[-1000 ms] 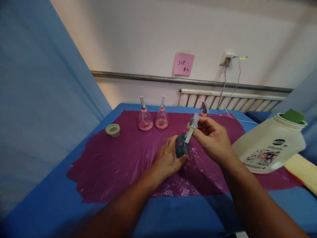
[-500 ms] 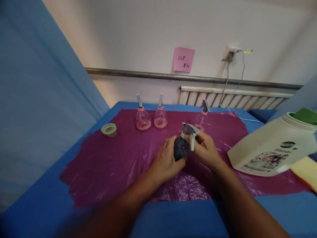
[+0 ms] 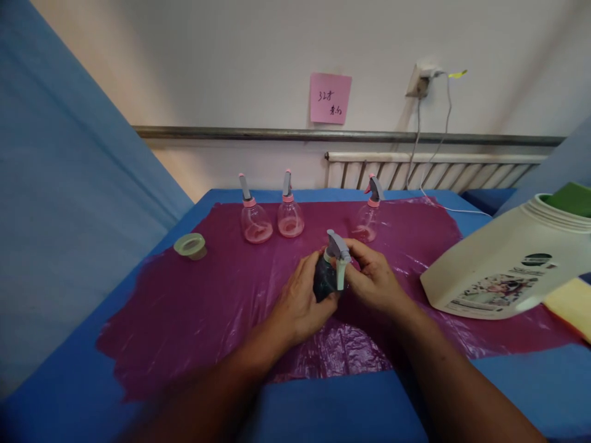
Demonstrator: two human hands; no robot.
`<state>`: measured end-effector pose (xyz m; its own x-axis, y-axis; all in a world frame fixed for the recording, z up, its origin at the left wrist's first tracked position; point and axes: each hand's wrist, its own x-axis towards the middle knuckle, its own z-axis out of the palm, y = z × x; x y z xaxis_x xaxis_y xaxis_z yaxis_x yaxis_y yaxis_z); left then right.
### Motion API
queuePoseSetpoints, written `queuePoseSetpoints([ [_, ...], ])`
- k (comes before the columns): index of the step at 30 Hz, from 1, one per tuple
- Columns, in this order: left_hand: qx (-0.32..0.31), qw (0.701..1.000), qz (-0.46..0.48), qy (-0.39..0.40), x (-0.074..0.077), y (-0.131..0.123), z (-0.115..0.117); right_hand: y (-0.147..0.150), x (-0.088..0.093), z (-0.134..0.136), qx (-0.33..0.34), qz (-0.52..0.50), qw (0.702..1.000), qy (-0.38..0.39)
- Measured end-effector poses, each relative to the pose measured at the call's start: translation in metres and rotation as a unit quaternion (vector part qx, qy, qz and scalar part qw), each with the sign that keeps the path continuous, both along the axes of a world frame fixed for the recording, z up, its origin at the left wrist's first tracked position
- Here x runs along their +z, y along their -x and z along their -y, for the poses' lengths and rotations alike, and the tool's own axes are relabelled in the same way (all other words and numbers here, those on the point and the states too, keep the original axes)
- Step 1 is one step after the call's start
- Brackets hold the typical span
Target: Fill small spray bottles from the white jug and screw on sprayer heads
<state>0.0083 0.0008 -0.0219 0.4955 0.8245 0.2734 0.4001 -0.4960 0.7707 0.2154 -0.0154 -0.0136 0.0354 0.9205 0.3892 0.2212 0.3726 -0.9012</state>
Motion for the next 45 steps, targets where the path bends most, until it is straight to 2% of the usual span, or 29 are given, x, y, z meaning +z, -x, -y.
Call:
queuePoseSetpoints([
  [10,0.010,1.000,-0.003,0.001,0.000,0.000,0.002,0.012,-0.001,-0.004,-0.072,-0.027,0.997,-0.001],
  [15,-0.025,0.999,0.001,-0.038,-0.004,0.003,0.001,0.020,-0.004,-0.007,-0.098,-0.061,0.993,0.001],
  [23,-0.013,0.998,-0.007,-0.055,-0.017,0.004,-0.006,0.027,-0.007,-0.014,-0.073,-0.127,0.989,0.008],
  [29,-0.011,0.998,-0.005,-0.057,-0.012,0.004,-0.004,0.027,-0.003,-0.003,-0.059,-0.175,0.983,-0.014],
  [34,0.004,0.999,-0.021,-0.048,-0.009,0.003,-0.003,0.024,-0.003,-0.001,-0.034,-0.165,0.986,0.022],
  [38,0.013,0.999,-0.039,-0.035,-0.008,0.002,-0.001,0.023,-0.004,-0.005,-0.047,-0.174,0.983,0.029],
  [45,-0.002,0.998,-0.016,-0.057,-0.011,0.001,-0.003,0.025,-0.008,-0.014,-0.084,-0.150,0.985,-0.006],
])
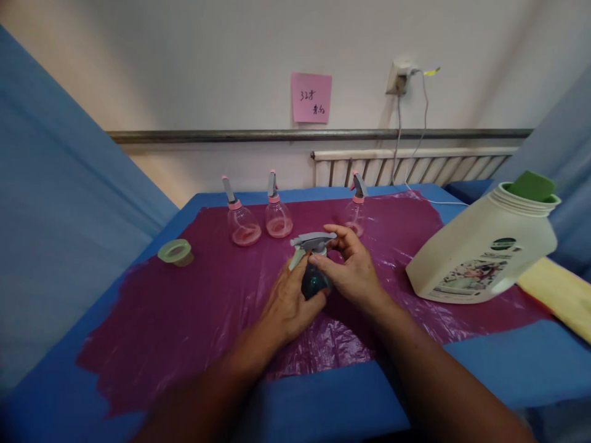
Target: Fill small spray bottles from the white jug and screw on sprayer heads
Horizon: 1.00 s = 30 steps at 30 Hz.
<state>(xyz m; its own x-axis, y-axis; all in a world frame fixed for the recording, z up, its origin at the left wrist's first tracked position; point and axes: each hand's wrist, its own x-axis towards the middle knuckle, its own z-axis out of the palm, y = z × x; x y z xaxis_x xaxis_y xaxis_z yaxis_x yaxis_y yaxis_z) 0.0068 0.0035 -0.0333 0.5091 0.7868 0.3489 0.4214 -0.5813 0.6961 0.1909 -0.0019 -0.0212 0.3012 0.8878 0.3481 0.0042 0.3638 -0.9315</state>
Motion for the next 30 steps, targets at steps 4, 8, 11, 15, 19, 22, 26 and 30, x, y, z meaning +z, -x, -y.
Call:
queuePoseSetpoints([
  [4,0.011,1.000,-0.005,0.004,-0.004,0.001,-0.002,0.001,-0.002,0.002,-0.005,-0.002,1.000,-0.008],
  [8,-0.004,1.000,-0.005,-0.014,-0.003,0.001,-0.001,0.001,0.000,0.013,0.046,-0.019,0.999,-0.010],
  [11,0.007,1.000,-0.021,0.004,0.002,0.000,0.001,0.001,0.001,0.017,0.055,-0.021,0.998,0.009],
  [15,0.016,0.999,-0.033,0.026,0.006,-0.001,0.002,0.000,-0.002,0.011,0.020,-0.010,1.000,0.019],
  [19,0.003,1.000,-0.007,0.007,0.004,-0.001,0.001,0.001,-0.005,0.002,-0.007,0.012,1.000,-0.013],
  [22,0.004,1.000,-0.005,0.004,0.002,-0.001,0.000,0.003,-0.004,0.004,-0.004,0.015,1.000,-0.023],
  [26,-0.007,1.000,-0.009,-0.006,0.004,-0.001,0.000,0.004,-0.003,0.013,0.042,-0.007,0.999,-0.026],
  [30,-0.004,1.000,-0.008,-0.016,0.005,-0.001,0.000,0.003,-0.006,0.014,0.057,-0.039,0.998,-0.008],
])
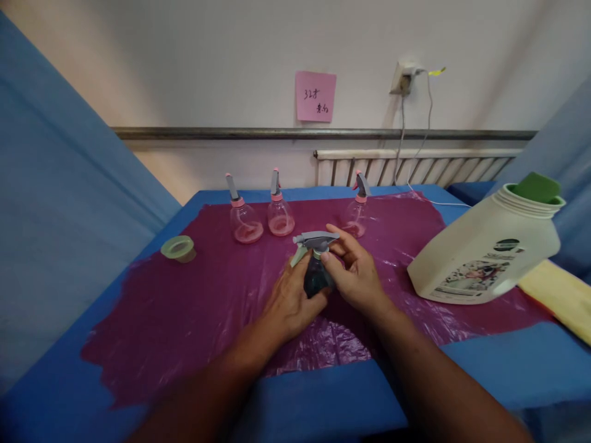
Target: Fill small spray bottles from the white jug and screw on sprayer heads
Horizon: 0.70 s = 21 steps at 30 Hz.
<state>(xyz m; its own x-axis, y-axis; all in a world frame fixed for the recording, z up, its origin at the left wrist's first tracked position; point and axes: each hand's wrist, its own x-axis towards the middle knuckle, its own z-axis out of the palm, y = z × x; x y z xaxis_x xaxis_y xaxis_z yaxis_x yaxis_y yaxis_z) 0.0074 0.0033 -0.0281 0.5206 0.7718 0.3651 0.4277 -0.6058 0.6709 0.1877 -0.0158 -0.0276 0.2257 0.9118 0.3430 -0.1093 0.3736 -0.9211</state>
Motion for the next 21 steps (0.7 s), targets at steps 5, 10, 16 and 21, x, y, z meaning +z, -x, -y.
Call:
queuePoseSetpoints([
  [5,0.010,1.000,-0.004,-0.011,-0.002,-0.002,0.001,-0.002,-0.006,-0.009,-0.033,0.005,0.999,-0.002],
  [10,0.019,1.000,-0.012,0.004,-0.004,-0.002,0.001,-0.001,-0.006,-0.013,-0.080,0.045,0.996,-0.022],
  [16,0.017,0.999,-0.043,0.022,0.004,-0.002,0.003,-0.001,-0.002,-0.001,-0.017,0.009,1.000,-0.018],
  [21,0.020,0.998,-0.051,0.031,0.008,-0.002,0.004,-0.002,-0.001,-0.002,-0.037,0.016,0.999,0.010],
])
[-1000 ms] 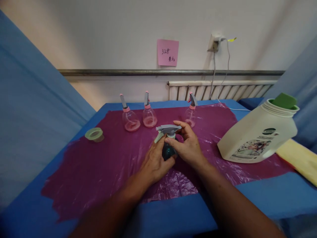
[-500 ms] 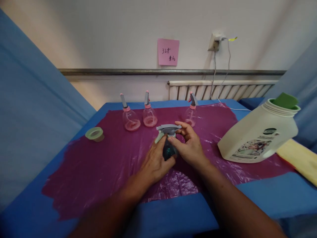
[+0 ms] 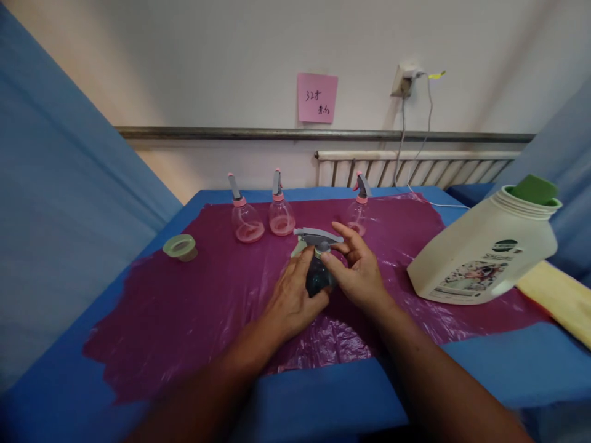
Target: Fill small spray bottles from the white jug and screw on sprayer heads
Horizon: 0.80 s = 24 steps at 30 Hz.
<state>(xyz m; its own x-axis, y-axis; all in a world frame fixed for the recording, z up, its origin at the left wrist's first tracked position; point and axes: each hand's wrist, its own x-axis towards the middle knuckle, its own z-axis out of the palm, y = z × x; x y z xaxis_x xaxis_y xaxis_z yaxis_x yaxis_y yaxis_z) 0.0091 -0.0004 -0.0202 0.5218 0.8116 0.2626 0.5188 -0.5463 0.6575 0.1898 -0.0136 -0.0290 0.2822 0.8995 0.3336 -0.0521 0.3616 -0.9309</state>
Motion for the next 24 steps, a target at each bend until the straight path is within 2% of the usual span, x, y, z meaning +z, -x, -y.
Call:
queuePoseSetpoints([
  [5,0.008,1.000,-0.015,0.016,0.002,0.000,0.001,0.001,-0.001,-0.007,-0.042,0.022,0.998,-0.033],
  [13,-0.006,1.000,-0.013,0.021,0.003,0.001,0.001,-0.001,-0.001,0.003,0.007,0.034,0.999,-0.016],
  [19,-0.002,1.000,-0.005,0.005,-0.004,-0.001,-0.001,-0.012,0.003,0.003,-0.024,0.164,0.986,-0.037],
  [24,-0.007,1.000,-0.007,-0.001,-0.002,0.000,0.003,-0.022,0.017,0.005,-0.012,0.220,0.975,-0.024],
])
